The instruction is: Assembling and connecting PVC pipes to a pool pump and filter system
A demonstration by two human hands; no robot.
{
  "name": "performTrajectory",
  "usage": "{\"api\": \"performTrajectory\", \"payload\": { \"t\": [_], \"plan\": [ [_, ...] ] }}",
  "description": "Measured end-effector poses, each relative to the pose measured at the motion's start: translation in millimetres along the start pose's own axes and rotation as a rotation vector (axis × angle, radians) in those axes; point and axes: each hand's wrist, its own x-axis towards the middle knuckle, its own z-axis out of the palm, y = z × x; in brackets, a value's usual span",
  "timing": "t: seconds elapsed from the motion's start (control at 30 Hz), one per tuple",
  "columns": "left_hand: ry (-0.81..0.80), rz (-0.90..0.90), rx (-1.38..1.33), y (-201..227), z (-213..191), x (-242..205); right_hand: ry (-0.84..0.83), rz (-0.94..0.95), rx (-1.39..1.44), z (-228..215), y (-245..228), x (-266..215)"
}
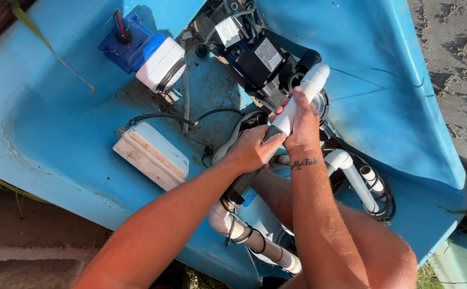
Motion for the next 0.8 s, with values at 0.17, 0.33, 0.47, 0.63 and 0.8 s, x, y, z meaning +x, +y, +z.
{"api": "performTrajectory", "payload": {
  "t": [0.17, 0.33, 0.47, 0.63, 0.8],
  "plan": [
    [-0.03, 0.003, -0.089, -0.3, 2.6, 1.8, 0.028, -0.012, -0.054, -4.5, 4.2, 4.5],
    [-0.037, -0.002, -0.121, 10.3, 0.0, -2.9, 0.051, -0.031, -0.06, -1.4, 4.9, 2.1],
    [-0.049, -0.048, -0.228, 14.6, -1.4, -6.0, 0.019, -0.057, 0.044, -2.3, 6.4, 4.7],
    [-0.025, -0.068, -0.281, 0.2, 2.0, 0.9, 0.009, -0.089, 0.109, -10.7, 14.0, 11.4],
    [-0.01, -0.066, -0.319, 2.0, 2.3, -4.6, 0.027, -0.098, -0.035, -1.6, 4.3, -0.3]
  ]
}}
